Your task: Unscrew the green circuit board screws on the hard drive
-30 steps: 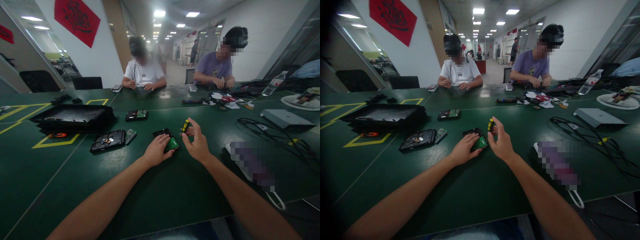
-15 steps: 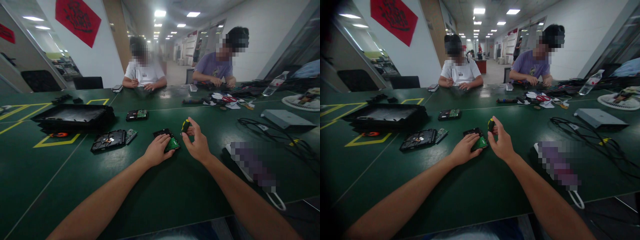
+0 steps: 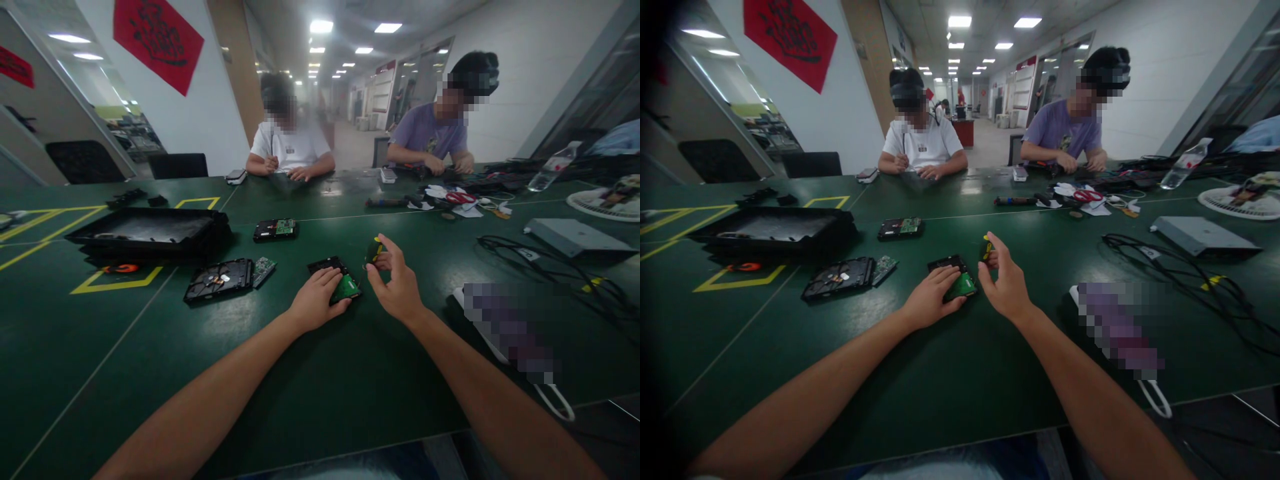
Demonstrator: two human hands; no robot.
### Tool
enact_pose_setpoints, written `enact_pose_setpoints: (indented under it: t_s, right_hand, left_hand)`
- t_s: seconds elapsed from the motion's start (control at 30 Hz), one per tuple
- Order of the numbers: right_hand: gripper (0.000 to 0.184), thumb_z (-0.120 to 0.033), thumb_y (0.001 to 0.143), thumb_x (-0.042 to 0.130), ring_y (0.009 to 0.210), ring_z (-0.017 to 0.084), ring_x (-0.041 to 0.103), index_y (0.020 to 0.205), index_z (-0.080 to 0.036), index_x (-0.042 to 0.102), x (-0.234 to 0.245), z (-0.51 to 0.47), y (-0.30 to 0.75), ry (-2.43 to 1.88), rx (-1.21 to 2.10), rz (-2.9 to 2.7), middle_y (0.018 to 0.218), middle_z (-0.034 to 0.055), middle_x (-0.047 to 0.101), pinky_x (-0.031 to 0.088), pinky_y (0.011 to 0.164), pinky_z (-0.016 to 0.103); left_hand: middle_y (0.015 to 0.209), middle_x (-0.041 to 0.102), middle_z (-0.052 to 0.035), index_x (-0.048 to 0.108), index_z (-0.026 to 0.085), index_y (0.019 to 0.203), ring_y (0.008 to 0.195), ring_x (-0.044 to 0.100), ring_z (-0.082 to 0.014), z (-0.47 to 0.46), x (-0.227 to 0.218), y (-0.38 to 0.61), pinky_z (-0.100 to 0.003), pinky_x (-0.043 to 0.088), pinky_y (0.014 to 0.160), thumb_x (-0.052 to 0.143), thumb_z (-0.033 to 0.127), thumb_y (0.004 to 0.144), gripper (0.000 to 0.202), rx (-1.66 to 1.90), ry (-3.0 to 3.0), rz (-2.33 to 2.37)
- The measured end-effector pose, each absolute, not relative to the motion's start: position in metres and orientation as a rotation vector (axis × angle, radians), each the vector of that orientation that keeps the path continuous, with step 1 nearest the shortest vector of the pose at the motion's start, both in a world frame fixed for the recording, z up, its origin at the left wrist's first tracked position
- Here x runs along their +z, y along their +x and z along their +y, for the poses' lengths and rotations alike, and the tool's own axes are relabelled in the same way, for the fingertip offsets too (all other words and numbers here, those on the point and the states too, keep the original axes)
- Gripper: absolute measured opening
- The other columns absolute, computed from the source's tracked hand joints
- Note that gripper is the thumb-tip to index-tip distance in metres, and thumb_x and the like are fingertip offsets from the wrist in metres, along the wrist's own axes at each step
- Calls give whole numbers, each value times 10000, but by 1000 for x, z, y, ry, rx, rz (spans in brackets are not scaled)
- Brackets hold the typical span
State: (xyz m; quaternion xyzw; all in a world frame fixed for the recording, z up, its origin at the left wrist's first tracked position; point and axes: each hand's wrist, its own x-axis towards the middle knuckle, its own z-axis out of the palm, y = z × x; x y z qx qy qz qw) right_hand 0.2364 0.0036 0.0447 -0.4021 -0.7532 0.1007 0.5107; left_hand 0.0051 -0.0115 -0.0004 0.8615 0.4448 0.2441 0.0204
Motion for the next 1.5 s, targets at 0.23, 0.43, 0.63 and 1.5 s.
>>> enact_pose_setpoints:
  t_s: [0.23, 0.43, 0.63, 1.5]
  right_hand:
    - [682, -339, 973, 670, 897, 235, 724, 1583, -310, 365, 45, 3, 235, -955, 227, -1803, 1091, 69, 714, 655, 854, 455]
    - [676, -311, 999, 625, 925, 236, 738, 1604, -302, 325, 42, 5, 236, -949, 258, -1798, 1093, 69, 728, 646, 884, 464]
    - [700, -351, 970, 676, 879, 231, 727, 1588, -314, 349, 42, 6, 236, -941, 231, -1805, 1078, 61, 714, 656, 838, 455]
    - [669, -359, 982, 652, 893, 233, 729, 1582, -318, 359, 43, 5, 237, -952, 215, -1809, 1111, 68, 714, 655, 854, 457]
  left_hand:
    - [1519, 578, -160, 550, 139, 1468, 1469, 480, -327, -11, -1, 5, -496, 376, 1250, 632, 520, 967, 634, 763, 2675, 1377]
    - [1517, 580, -163, 546, 125, 1469, 1466, 483, -323, -11, -1, 5, -486, 367, 1256, 631, 518, 969, 641, 760, 2678, 1379]
    - [1532, 569, -148, 548, 162, 1473, 1467, 482, -330, -10, -2, 4, -511, 375, 1249, 644, 512, 962, 626, 762, 2671, 1378]
    - [1522, 577, -158, 555, 145, 1462, 1466, 483, -328, -13, 3, 6, -501, 380, 1246, 638, 502, 966, 616, 765, 2662, 1377]
